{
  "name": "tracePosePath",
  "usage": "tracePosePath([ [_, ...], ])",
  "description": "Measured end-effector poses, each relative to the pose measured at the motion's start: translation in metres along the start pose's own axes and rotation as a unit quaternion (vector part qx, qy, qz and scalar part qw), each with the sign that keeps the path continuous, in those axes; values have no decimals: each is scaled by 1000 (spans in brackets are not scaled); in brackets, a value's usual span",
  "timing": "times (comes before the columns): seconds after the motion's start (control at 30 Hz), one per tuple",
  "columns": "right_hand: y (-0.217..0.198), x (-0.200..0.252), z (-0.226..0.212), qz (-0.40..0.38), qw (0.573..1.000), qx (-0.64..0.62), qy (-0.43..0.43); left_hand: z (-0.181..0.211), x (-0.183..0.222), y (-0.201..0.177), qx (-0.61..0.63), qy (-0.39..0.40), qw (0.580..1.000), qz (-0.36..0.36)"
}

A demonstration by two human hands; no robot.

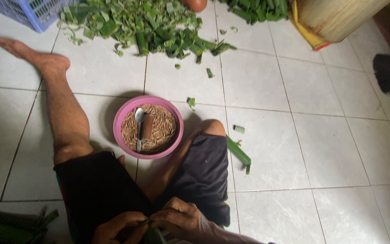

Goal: Preparing snack portions by folding banana leaves into tubes and filling them with a grain mixture using a spoon.

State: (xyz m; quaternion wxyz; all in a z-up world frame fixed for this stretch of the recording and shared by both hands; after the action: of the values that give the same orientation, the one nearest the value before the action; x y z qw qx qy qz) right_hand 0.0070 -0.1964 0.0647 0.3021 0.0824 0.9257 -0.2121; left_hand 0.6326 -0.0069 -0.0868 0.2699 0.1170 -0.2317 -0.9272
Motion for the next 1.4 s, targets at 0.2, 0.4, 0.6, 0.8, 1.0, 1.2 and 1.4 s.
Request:
tracePosePath([
  [0.2, -2, -2, 14, 25, 994, -103, 36, 14, 2, 3, 117, -36, 990, 70],
  [0.4, 3, 4, 17, 40, 998, -41, 6, 28, 11, 7, 18, -48, 996, 66],
  [0.6, -2, -16, -6, -15, 998, 6, -54, 23, 11, 6, 33, -53, 996, 62],
  [0.8, 5, -14, 0, -10, 999, -33, -27, 24, 11, 6, 55, -59, 993, 84],
  [1.0, 12, 16, 24, -175, 844, -365, 351, -1, -6, -8, 107, -36, 993, 40],
  [1.2, -20, -4, 71, -18, 888, -382, 255, 195, 425, -217, 20, -318, 926, -204],
  [1.4, -24, -7, 96, 155, 900, -292, 285, 256, 430, -164, 14, -320, 914, -248],
])
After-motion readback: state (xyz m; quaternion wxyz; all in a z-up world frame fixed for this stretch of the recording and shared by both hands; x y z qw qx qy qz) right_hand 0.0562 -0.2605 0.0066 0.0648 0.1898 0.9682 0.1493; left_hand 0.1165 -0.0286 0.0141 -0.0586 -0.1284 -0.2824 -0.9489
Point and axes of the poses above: each hand's wrist, its own x-axis away from the middle knuckle, its own y-axis out of the palm, z = x × y, the point moved 6 cm from there along -x, towards the middle knuckle, and after that the axes turned 11 degrees about z, right-handed, at the moved point
